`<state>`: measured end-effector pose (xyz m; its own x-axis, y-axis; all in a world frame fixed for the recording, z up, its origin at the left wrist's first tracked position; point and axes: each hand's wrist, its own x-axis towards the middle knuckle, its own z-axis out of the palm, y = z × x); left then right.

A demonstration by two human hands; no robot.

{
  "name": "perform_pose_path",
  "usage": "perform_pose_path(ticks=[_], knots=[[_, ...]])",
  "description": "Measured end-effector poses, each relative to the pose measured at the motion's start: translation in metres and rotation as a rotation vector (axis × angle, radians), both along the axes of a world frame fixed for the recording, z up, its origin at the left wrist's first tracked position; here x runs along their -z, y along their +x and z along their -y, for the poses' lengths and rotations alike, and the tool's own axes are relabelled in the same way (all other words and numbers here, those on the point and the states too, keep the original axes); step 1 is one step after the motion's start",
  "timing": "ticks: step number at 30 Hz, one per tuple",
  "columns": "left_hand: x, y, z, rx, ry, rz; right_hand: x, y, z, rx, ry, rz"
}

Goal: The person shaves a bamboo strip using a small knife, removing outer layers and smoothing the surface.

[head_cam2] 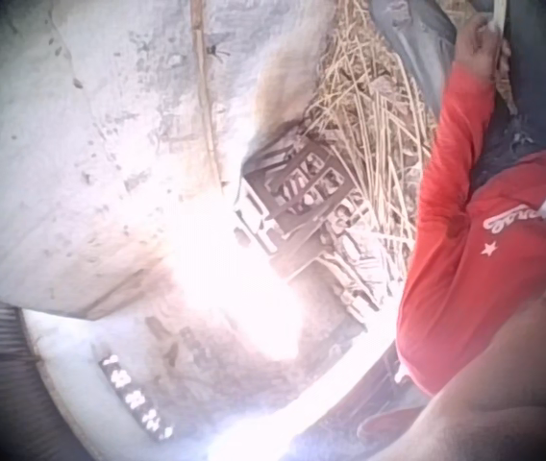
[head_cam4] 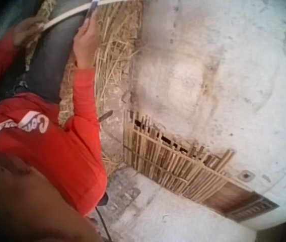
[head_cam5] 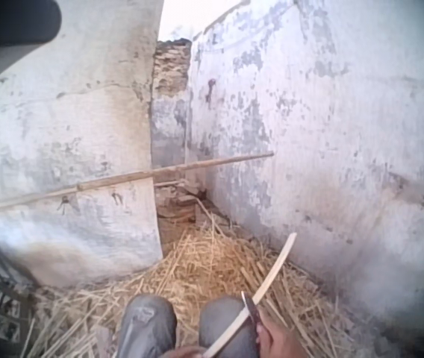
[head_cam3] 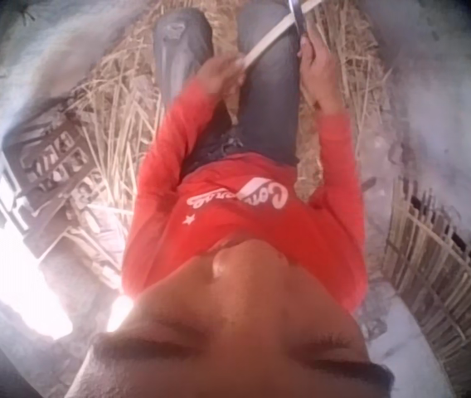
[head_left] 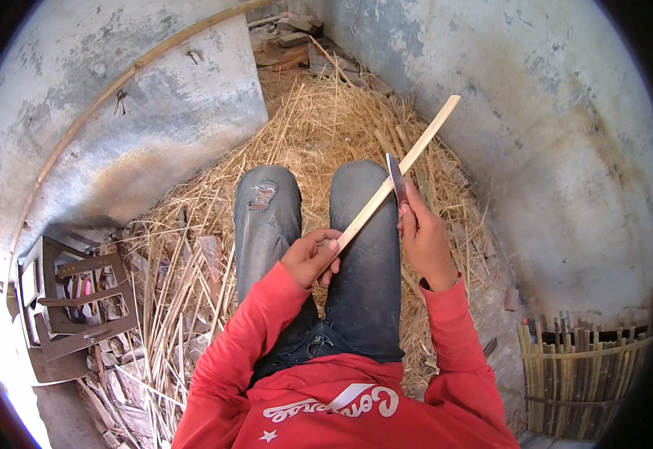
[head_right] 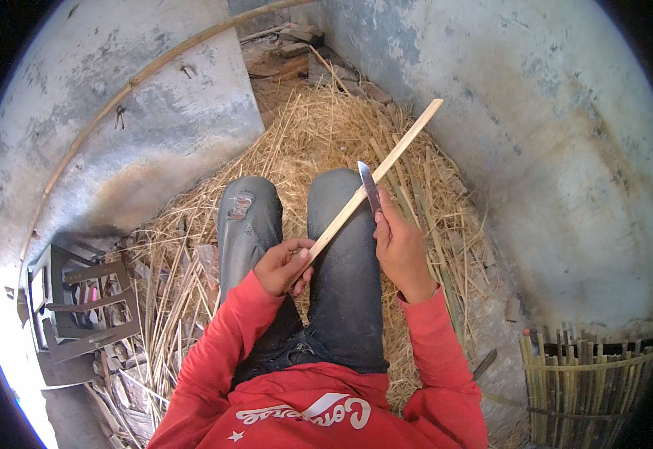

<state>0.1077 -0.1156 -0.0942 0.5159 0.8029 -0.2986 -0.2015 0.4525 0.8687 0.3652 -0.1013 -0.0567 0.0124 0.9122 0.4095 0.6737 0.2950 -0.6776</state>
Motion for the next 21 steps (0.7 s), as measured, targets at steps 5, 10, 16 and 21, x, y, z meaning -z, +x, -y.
perform_pose_path(ticks=[5, 10, 16, 21], knots=[[-0.018, -0.022, 0.044, -0.025, 0.541, -0.443, 0.013, 0.007, -0.004, 0.060, 0.168, 0.108], [-0.014, -0.049, 0.082, 0.001, 0.753, -0.763, 0.024, 0.015, -0.020, 0.026, 0.240, 0.141], [-0.008, -0.050, 0.076, -0.087, 0.515, -0.544, 0.009, 0.023, -0.044, 0.090, 0.264, 0.072], [-0.011, -0.048, 0.067, -0.059, 0.393, -0.488, 0.006, 0.027, -0.047, 0.122, 0.223, 0.083]])
